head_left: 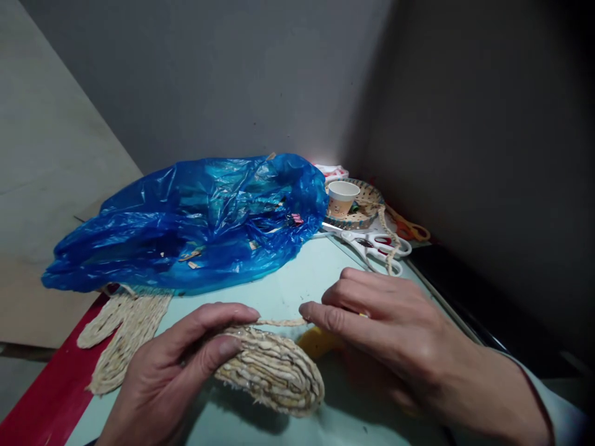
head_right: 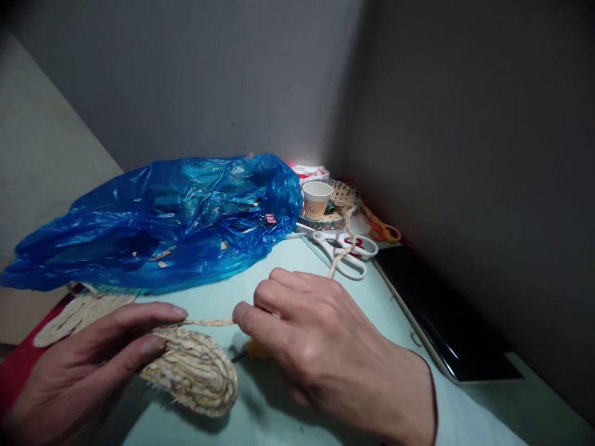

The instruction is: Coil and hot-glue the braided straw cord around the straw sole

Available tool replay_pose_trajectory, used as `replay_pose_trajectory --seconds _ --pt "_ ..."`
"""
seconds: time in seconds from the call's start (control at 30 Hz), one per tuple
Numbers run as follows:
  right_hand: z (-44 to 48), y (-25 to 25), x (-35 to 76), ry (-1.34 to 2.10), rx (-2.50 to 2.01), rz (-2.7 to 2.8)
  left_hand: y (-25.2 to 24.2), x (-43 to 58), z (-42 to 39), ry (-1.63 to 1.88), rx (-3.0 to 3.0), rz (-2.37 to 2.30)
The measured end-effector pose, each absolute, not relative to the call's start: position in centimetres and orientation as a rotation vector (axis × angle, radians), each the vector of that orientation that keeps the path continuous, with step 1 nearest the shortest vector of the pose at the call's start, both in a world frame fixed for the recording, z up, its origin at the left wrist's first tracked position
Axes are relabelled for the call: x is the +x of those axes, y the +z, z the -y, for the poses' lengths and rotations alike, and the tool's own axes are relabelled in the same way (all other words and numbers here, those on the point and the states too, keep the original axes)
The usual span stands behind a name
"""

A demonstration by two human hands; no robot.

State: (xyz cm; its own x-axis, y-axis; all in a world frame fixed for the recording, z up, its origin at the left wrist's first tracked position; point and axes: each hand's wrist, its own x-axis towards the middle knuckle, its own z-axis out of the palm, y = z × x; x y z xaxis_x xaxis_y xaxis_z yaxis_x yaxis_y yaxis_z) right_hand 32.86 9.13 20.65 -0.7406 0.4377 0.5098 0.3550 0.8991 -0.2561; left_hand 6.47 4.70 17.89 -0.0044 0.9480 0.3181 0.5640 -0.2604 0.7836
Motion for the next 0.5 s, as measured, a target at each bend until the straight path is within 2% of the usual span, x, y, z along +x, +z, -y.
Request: replay_pose_trajectory --seconds 0.27,0.5 --pt "-8.2 21.0 32.6 0.151 -0.564 2.471 17.9 6.4 -5.2 1.142 1.935 -1.507" --pt "-7.9 20.6 32.5 0.167 -0.601 2.511 17.8 8.2 -4.1 1.162 1.517 -1.759"
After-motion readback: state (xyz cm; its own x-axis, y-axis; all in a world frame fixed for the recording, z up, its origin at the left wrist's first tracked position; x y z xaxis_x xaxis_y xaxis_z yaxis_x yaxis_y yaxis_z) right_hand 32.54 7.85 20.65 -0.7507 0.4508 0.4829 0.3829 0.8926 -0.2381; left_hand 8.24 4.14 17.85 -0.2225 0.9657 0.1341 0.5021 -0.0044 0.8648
